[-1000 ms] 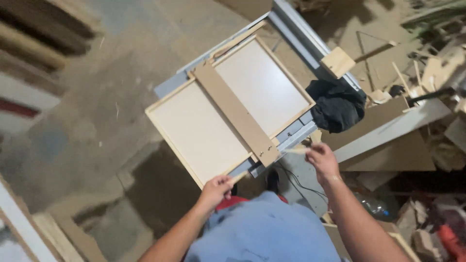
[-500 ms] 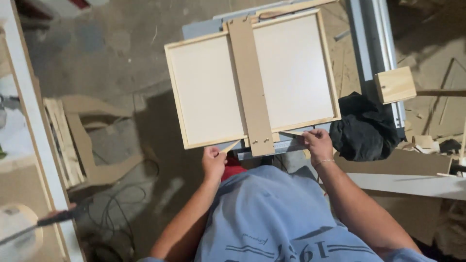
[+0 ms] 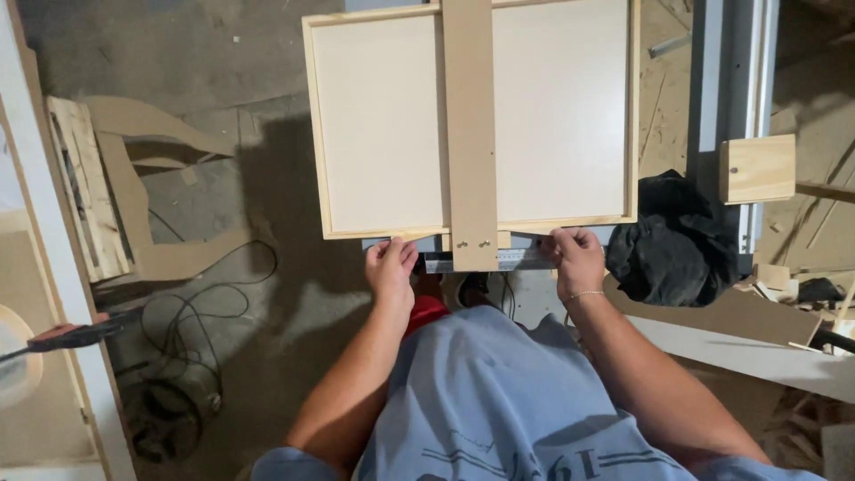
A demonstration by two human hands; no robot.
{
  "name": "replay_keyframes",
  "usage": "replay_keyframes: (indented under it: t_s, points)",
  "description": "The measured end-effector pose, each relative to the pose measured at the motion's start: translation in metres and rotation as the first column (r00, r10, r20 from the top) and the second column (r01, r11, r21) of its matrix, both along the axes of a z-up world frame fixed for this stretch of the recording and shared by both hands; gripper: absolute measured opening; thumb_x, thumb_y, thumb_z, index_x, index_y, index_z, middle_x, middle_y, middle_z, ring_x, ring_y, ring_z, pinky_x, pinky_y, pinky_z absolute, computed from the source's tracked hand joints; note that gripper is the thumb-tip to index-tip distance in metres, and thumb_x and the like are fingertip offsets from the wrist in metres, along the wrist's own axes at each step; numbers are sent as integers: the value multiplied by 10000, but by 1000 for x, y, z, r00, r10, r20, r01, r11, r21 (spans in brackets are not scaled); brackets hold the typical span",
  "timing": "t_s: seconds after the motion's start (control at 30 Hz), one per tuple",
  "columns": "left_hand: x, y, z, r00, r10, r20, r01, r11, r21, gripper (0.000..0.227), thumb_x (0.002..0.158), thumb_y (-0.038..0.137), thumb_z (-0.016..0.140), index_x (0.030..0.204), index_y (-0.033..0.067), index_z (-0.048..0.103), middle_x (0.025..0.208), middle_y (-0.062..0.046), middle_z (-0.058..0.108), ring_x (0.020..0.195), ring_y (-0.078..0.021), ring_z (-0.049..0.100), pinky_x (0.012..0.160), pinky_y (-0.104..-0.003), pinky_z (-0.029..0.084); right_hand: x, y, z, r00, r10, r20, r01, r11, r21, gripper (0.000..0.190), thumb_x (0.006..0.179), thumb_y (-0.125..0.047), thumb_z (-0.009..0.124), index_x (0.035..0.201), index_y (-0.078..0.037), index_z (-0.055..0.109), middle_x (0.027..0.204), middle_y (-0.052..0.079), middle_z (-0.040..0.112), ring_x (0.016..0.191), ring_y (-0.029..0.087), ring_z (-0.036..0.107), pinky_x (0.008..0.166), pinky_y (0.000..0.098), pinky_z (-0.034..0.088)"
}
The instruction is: Assembling wooden frames by drilling screws, positioning components, and applying wood glue.
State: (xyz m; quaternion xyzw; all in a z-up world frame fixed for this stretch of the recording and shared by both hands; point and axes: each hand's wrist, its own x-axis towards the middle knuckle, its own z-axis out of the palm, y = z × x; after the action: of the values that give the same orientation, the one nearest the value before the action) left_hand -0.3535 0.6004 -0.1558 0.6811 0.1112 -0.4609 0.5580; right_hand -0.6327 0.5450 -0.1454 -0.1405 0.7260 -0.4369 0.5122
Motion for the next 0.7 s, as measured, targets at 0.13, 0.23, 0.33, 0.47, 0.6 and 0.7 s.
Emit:
replay_keyframes:
  t_s: [0.13, 0.23, 0.33, 0.47, 0.6, 0.7]
  points:
    - [1, 6, -13, 998, 2, 69, -1, 1000, -9, 362, 903, 121, 766, 1159, 35, 526, 1018, -131, 557, 901, -273, 740, 893, -451, 619, -9, 3, -18, 1000, -28, 11, 29, 999, -31, 220, 826, -53, 793, 927, -39, 599, 768, 41, 494, 653, 117, 543, 588, 242, 583]
    - [4, 9, -30, 995, 11, 97, -7, 999, -38, 371, 902, 109, 760, 1175, 25, 523, 1032, -148, 551, 907, -293, 743, 881, -457, 624, -8, 3, -17, 999, -39, 10, 40, 998, -55, 209, 825, -44, 787, 925, -31, 604, 752, 39, 481, 657, 115, 532, 610, 252, 599]
    - [1, 8, -20, 994, 10, 108, -5, 999, -43, 393, 905, 111, 755, 1201, 16, 515, 1049, -156, 551, 911, -305, 747, 877, -462, 626, -6, 2, -14, 999, -47, 16, 48, 997, -65, 204, 818, -34, 788, 918, -22, 610, 739, 44, 487, 663, 127, 552, 614, 267, 611]
    - [-11, 6, -11, 994, -14, 112, 17, 1000, -25, 433, 912, 125, 749, 1251, 7, 508, 1068, -168, 564, 915, -321, 759, 858, -473, 630, 1, 1, -8, 998, -48, 29, 50, 996, -71, 206, 806, -28, 793, 917, -22, 620, 752, 49, 500, 668, 132, 577, 620, 276, 633]
    - [-16, 7, -20, 984, -59, 166, 58, 998, 10, 421, 904, 115, 762, 1243, -8, 543, 1106, -186, 578, 889, -304, 759, 797, -431, 649, -10, 4, -28, 1000, 1, -25, -3, 998, -69, 182, 837, -41, 789, 942, -17, 643, 767, 54, 539, 697, 138, 618, 655, 310, 652]
    - [-12, 13, -35, 967, -118, 225, 108, 992, 59, 435, 894, 141, 781, 1238, -21, 570, 1117, -208, 585, 852, -283, 751, 757, -398, 660, -15, 9, -35, 997, 54, -52, -57, 996, -69, 155, 881, -59, 770, 979, -16, 657, 803, 68, 571, 716, 150, 653, 674, 296, 650]
